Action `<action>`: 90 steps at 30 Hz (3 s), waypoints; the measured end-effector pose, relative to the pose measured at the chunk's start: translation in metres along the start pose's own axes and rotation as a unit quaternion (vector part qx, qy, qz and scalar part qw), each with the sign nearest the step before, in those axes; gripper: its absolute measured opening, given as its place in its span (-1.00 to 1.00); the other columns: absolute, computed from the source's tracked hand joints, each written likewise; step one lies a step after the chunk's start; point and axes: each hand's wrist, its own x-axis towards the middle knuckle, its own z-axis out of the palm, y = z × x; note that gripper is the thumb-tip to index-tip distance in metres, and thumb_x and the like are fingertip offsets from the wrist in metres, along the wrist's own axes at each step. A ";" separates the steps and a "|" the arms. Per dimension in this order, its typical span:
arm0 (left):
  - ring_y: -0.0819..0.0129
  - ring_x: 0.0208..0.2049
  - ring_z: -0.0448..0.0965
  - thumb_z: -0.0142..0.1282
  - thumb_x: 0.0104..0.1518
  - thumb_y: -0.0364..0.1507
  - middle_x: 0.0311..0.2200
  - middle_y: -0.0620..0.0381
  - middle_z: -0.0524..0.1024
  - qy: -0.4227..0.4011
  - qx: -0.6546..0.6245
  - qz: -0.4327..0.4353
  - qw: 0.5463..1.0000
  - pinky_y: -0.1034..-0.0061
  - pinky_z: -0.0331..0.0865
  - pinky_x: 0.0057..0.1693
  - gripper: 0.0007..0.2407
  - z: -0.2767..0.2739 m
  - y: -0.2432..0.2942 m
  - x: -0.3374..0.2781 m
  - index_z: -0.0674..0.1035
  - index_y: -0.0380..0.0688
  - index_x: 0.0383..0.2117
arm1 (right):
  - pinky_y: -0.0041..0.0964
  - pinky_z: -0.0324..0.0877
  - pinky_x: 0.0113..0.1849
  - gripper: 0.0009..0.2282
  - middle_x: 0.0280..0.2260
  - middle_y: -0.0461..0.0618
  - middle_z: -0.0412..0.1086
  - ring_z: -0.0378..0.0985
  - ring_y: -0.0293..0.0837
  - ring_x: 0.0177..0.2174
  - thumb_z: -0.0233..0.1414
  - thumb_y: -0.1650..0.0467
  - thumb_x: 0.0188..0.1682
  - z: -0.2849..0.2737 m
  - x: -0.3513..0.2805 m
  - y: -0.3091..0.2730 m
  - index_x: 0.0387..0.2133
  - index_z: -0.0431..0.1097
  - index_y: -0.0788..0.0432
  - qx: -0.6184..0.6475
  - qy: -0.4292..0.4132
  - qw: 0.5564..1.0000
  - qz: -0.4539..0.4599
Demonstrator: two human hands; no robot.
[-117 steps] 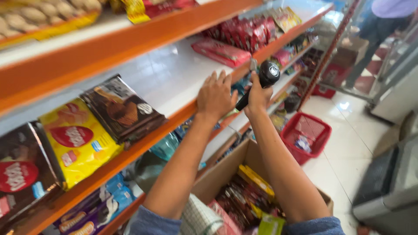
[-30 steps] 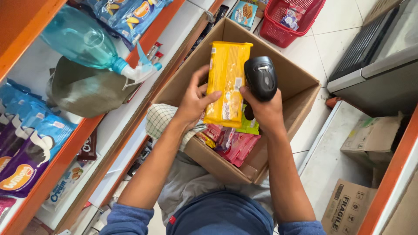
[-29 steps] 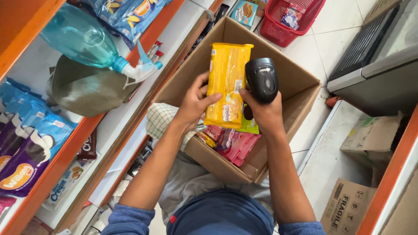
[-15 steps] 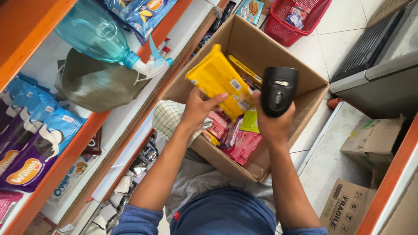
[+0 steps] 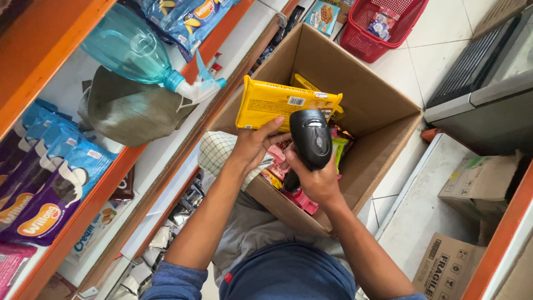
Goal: The person packs various snacks from store shelves into a cardboard box. They scan each item with a handheld barcode scanner before placing it into the box and covering the items with a cloth.
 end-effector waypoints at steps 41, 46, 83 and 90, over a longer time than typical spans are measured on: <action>0.01 0.26 0.41 0.16 0.25 -0.43 0.28 -0.15 0.27 -0.015 0.376 0.350 0.858 0.33 0.36 0.32 -0.57 0.031 -0.006 -0.011 0.38 -0.11 0.26 | -0.14 0.47 0.04 -0.56 -0.03 0.08 0.43 0.53 -0.09 -0.04 0.14 0.55 -0.07 -0.035 0.024 0.026 0.13 0.29 0.34 0.249 0.140 0.958 0.014; 0.46 -0.25 0.60 -0.19 0.39 -0.18 -0.16 0.04 0.61 0.008 0.118 0.058 0.991 0.63 0.46 -0.16 -0.60 0.000 -0.014 -0.001 0.49 -0.14 0.18 | -0.16 0.45 0.06 -0.57 -0.05 0.06 0.44 0.52 -0.09 -0.03 0.14 0.56 -0.08 -0.036 0.024 0.033 0.11 0.31 0.32 0.245 0.130 0.961 -0.007; 0.02 0.21 0.51 0.21 0.26 -0.36 0.25 -0.20 0.42 0.018 0.572 0.488 0.659 0.30 0.38 0.24 -0.31 0.141 0.204 -0.036 0.03 -0.27 0.43 | -0.29 0.43 0.00 -0.68 -0.15 -0.12 0.42 0.50 -0.23 -0.12 0.23 0.57 -0.06 0.012 0.141 -0.111 -0.05 0.39 0.18 0.228 0.090 0.956 -0.161; -0.22 0.27 0.36 0.18 0.27 -0.29 0.16 -0.26 0.45 0.076 0.679 0.546 0.484 0.10 0.24 0.35 -0.60 0.162 0.248 -0.019 0.47 -0.28 0.14 | -0.28 0.42 -0.31 -0.80 -0.34 -0.05 0.42 0.45 -0.20 -0.42 0.25 0.48 -0.01 0.025 0.213 -0.165 -0.18 0.41 0.23 0.241 -0.014 0.959 -0.149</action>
